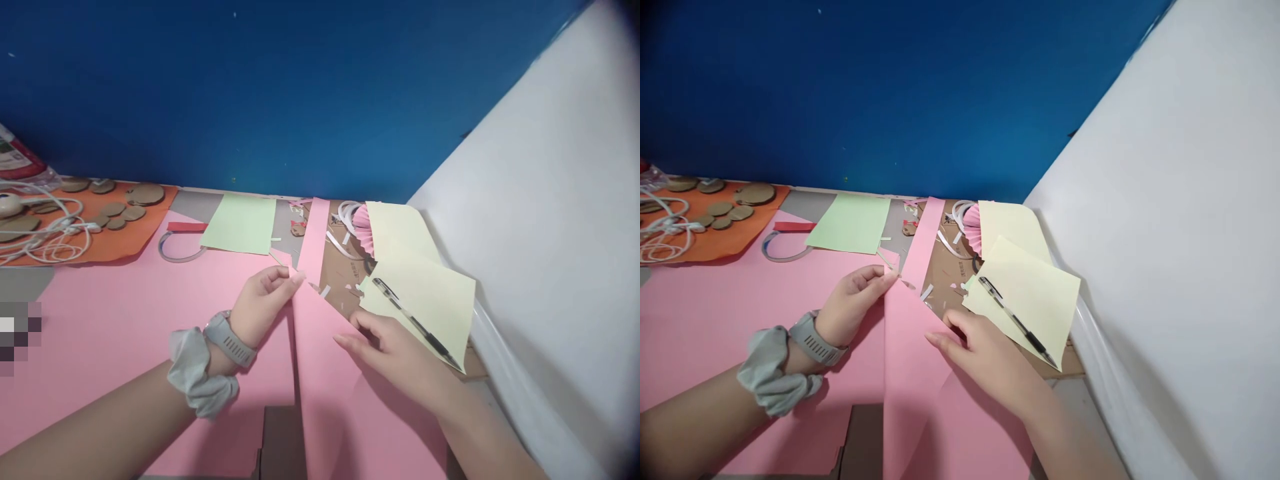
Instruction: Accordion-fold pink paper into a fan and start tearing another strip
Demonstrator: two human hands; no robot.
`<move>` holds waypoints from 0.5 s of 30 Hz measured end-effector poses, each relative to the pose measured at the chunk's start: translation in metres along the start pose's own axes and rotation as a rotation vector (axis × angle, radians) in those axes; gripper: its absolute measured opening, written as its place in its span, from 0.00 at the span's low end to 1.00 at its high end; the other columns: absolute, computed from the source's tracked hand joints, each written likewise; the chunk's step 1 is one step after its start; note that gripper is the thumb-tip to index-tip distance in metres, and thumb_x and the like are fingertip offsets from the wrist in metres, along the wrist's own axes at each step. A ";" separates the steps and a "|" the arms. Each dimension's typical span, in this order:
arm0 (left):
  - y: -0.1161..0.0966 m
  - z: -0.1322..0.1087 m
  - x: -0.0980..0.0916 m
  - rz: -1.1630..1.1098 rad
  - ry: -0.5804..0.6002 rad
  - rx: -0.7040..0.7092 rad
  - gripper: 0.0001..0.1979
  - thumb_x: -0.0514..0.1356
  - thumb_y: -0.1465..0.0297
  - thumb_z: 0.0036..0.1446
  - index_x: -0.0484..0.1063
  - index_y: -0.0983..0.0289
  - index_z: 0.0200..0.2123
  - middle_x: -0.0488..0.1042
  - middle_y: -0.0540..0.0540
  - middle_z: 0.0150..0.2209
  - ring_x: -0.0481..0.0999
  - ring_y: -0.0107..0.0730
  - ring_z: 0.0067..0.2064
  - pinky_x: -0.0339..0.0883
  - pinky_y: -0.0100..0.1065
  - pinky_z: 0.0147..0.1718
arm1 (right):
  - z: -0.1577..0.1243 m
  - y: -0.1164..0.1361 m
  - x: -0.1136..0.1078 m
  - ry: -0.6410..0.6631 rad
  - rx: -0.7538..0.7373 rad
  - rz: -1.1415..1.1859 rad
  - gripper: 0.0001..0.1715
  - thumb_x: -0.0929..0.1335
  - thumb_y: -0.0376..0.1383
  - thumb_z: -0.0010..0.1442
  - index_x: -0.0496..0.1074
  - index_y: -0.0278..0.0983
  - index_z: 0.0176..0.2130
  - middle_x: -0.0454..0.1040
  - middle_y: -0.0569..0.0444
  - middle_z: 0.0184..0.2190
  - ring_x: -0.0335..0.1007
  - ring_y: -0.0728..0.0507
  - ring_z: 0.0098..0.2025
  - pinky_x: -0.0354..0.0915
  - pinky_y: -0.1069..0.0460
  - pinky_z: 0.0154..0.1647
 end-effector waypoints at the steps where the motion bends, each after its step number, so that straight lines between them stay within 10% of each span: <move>1: 0.000 -0.001 0.000 0.013 0.002 0.002 0.13 0.61 0.60 0.53 0.70 0.65 0.31 0.76 0.52 0.27 0.73 0.28 0.30 0.67 0.32 0.37 | 0.000 -0.001 0.000 0.009 0.006 -0.016 0.25 0.57 0.54 0.62 0.53 0.38 0.26 0.56 0.61 0.24 0.52 0.50 0.25 0.48 0.53 0.25; 15: 0.003 0.000 0.003 -0.124 -0.019 -0.115 0.13 0.60 0.60 0.54 0.68 0.65 0.28 0.71 0.49 0.24 0.73 0.26 0.28 0.71 0.30 0.31 | -0.005 -0.017 -0.007 0.011 0.111 -0.207 0.25 0.55 0.53 0.63 0.52 0.39 0.25 0.61 0.60 0.22 0.59 0.49 0.25 0.53 0.54 0.26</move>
Point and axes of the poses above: each hand's wrist, its own z-axis towards the middle knuckle, its own x-axis out of the palm, y = z × x, the point moved 1 cm from there along z, towards the middle knuckle
